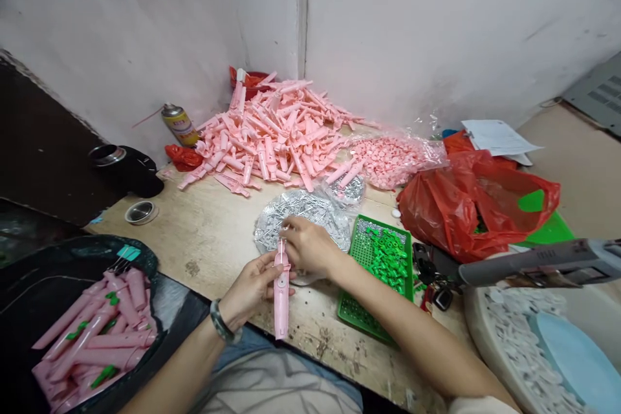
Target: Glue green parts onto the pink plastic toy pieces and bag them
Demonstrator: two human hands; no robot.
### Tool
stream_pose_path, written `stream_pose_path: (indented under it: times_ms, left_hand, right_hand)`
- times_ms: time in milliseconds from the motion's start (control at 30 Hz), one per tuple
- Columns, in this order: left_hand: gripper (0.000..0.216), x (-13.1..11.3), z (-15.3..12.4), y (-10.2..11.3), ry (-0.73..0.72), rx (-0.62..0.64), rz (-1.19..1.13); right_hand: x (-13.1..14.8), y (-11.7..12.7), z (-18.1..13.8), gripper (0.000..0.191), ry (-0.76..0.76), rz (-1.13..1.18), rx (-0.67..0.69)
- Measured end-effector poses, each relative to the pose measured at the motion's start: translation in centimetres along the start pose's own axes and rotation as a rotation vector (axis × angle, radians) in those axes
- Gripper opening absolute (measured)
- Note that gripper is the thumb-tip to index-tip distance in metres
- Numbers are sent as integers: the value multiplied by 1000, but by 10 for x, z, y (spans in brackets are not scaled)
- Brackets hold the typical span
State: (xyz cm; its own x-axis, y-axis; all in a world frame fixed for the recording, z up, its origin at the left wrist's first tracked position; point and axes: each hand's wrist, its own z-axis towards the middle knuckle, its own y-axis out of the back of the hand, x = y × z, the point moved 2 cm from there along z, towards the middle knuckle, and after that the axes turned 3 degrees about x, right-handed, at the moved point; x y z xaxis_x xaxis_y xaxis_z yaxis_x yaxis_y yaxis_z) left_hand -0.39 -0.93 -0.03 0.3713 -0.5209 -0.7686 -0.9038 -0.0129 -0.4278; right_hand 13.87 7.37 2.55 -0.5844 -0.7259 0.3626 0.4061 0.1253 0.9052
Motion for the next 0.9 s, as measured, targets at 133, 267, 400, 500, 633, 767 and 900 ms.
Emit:
stream_pose_path:
  times_ms: [133, 267, 400, 500, 633, 767, 900]
  left_hand:
    - [24, 1, -3, 2, 79, -70, -139]
    - [20, -1, -8, 0, 102, -95, -238]
    - [18, -7, -9, 5, 81, -100, -266]
    - [23, -12, -5, 17, 27, -75, -267]
    - [34, -17, 6, 33, -39, -70, -293]
    - [38, -26, 19, 35, -70, -83, -306]
    - [37, -31, 25, 26, -65, -57, -289]
  right_hand:
    - [-48, -2, 65, 37, -351, 37, -144]
    - [-86, -4, 128, 46, -507, 56, -219]
    - [-109, -1, 156, 52, -669, 126, -248]
    - [-119, 6, 152, 51, -739, 218, -259]
    - [-115, 19, 113, 44, -710, 409, -200]
    - [-77, 30, 45, 44, -520, 766, -41]
    - [-15, 28, -12, 49, -361, 969, 267]
